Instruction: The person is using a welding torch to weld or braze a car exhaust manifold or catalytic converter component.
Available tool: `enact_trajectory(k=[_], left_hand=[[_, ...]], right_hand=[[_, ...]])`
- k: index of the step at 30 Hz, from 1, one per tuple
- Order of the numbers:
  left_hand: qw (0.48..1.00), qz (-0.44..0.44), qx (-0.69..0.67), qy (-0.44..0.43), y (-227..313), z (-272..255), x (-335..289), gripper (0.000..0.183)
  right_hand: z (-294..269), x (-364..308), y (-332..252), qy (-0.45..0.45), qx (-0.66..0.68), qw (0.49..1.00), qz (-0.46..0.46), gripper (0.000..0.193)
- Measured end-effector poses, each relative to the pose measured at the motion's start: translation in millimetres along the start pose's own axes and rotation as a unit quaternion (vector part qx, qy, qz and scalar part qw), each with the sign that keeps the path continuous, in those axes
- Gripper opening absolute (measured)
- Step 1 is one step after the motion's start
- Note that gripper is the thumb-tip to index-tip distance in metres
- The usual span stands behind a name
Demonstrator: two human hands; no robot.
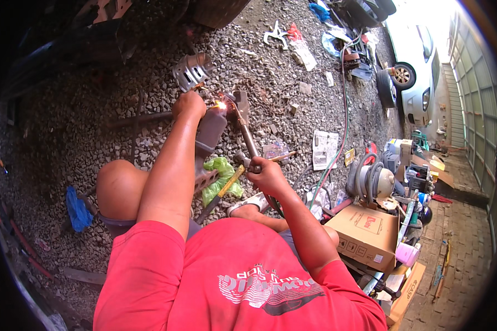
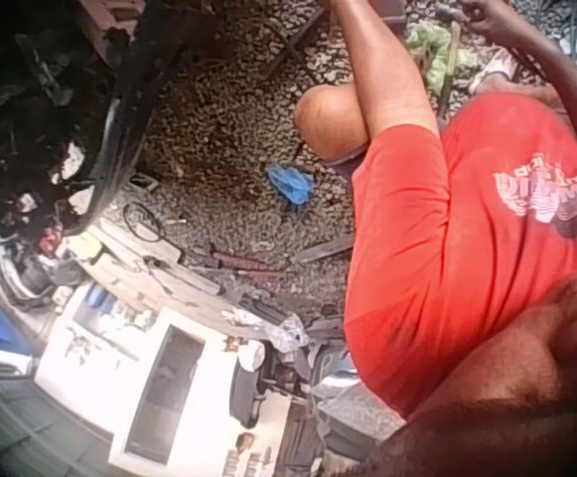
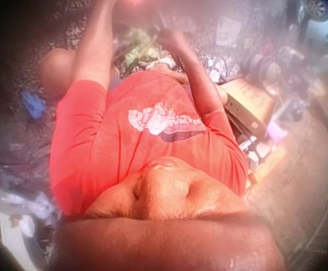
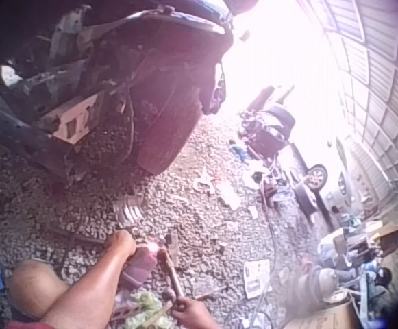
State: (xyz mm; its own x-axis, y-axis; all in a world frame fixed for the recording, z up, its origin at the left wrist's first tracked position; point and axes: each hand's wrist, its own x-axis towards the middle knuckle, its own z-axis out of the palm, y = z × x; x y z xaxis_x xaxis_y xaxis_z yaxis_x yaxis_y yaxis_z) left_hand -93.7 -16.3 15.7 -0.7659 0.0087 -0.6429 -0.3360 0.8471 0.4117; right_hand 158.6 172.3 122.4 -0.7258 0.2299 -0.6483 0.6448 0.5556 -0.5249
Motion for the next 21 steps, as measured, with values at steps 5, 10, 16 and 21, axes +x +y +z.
enact_trajectory(k=[5, 10, 16, 21], left_hand=[[1.000, 0.004, 0.010, -0.003, 1.9, 0.5, -1.1, 0.033], [1.000, 0.001, 0.002, 0.004, -1.0, 3.0, 2.4, 0.033], [1.000, -0.005, -0.002, 0.003, 0.5, 2.9, 0.9, 0.033], [1.000, -0.002, -0.003, 0.001, 2.1, 2.9, -0.8, 0.033]], right_hand=[[0.2, 2.0, 5.9, 0.004, 0.002, 1.000, -0.008, 0.027], [0.0, 1.6, 2.4, -0.004, -0.004, 1.000, -0.001, 0.026], [-0.7, 0.1, -0.4, -0.006, 0.008, 1.000, 0.006, 0.027], [-0.9, 0.8, 3.0, 0.000, -0.002, 1.000, -0.003, 0.028]])
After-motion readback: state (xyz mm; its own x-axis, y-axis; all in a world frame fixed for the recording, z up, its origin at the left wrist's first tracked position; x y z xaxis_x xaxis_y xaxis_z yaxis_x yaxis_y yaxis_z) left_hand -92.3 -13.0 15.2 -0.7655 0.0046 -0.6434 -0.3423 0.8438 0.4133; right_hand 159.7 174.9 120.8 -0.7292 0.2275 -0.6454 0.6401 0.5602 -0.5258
